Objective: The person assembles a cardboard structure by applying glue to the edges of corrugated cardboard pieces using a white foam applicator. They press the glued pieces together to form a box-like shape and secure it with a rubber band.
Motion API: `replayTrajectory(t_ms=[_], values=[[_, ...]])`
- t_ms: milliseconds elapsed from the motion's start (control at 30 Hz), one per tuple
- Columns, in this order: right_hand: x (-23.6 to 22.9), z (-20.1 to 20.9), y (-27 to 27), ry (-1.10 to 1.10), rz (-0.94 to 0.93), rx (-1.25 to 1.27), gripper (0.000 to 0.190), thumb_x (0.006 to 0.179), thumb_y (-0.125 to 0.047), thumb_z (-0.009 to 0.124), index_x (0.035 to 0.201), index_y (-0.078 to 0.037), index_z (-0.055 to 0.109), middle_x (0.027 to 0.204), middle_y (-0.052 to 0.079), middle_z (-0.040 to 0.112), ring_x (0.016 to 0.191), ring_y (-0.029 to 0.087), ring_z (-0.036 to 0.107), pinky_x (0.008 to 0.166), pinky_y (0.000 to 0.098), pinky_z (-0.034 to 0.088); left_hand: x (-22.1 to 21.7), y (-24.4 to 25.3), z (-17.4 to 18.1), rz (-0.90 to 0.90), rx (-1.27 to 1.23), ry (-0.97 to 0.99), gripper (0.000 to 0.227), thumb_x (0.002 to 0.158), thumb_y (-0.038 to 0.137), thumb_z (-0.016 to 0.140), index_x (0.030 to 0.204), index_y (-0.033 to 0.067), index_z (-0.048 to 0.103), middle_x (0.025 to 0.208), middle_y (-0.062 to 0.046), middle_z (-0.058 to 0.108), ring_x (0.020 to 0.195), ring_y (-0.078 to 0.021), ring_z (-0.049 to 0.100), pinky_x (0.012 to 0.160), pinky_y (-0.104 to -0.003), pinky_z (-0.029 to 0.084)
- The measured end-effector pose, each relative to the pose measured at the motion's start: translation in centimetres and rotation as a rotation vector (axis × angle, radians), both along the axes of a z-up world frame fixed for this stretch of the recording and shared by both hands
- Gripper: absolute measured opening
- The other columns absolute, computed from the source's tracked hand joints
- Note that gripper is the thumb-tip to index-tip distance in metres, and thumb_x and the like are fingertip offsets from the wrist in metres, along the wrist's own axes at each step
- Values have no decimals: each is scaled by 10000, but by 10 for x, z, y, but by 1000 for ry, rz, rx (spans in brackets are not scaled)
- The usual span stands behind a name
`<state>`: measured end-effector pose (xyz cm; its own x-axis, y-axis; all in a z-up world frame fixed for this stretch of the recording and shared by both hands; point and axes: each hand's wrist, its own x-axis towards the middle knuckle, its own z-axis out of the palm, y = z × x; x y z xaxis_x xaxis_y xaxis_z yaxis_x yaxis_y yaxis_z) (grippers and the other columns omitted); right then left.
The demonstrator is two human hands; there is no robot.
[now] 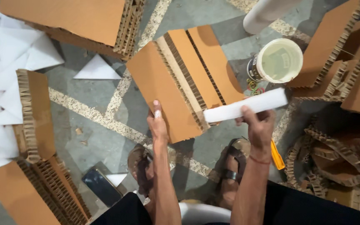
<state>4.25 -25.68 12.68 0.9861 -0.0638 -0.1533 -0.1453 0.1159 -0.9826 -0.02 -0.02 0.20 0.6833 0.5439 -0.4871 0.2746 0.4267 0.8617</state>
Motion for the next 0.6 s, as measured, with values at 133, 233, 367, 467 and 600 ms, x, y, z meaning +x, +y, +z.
replayTrajectory(t_ms=[133, 233, 367, 467, 600], values=[[-9, 21, 26, -272, 101, -527, 369, 858, -122, 828, 1118, 62, 641, 1010, 146, 740, 877, 204, 746, 759, 345, 616, 0, 4, 9, -14, 15, 54, 632, 991, 501, 583, 1259, -69, 622, 1109, -139, 710, 942, -192, 673, 800, -330, 566], [-10, 37, 27, -390, 238, -784, 345, 813, -149, 874, 1064, 4, 694, 939, 101, 783, 814, 188, 776, 752, 326, 613, 1, 6, 14, -29, 90, 146, 622, 991, 507, 584, 1182, -79, 670, 1024, -135, 730, 883, -192, 675, 759, -333, 560], [-19, 57, 26, -228, 302, -675, 353, 803, -188, 883, 1059, -32, 696, 962, 86, 793, 798, 199, 772, 736, 302, 609, 3, 6, 21, -25, 116, 86, 607, 985, 509, 579, 1202, -52, 664, 1039, -107, 730, 910, -182, 677, 779, -330, 557], [-25, 62, 24, -171, 322, -789, 308, 785, -222, 885, 1008, -77, 729, 884, 71, 793, 716, 190, 769, 678, 301, 608, 2, 6, 23, -14, 124, 38, 600, 990, 506, 580, 1240, -35, 644, 1083, -95, 723, 952, -177, 675, 814, -328, 555], [-25, 60, 12, -1070, 345, -1552, 342, 758, -121, 852, 995, -366, 829, 852, 81, 778, 738, 277, 746, 631, 431, 553, 4, 6, 23, 0, 59, 0, 585, 992, 485, 577, 1264, -29, 644, 1105, -102, 724, 970, -186, 679, 830, -332, 560]])
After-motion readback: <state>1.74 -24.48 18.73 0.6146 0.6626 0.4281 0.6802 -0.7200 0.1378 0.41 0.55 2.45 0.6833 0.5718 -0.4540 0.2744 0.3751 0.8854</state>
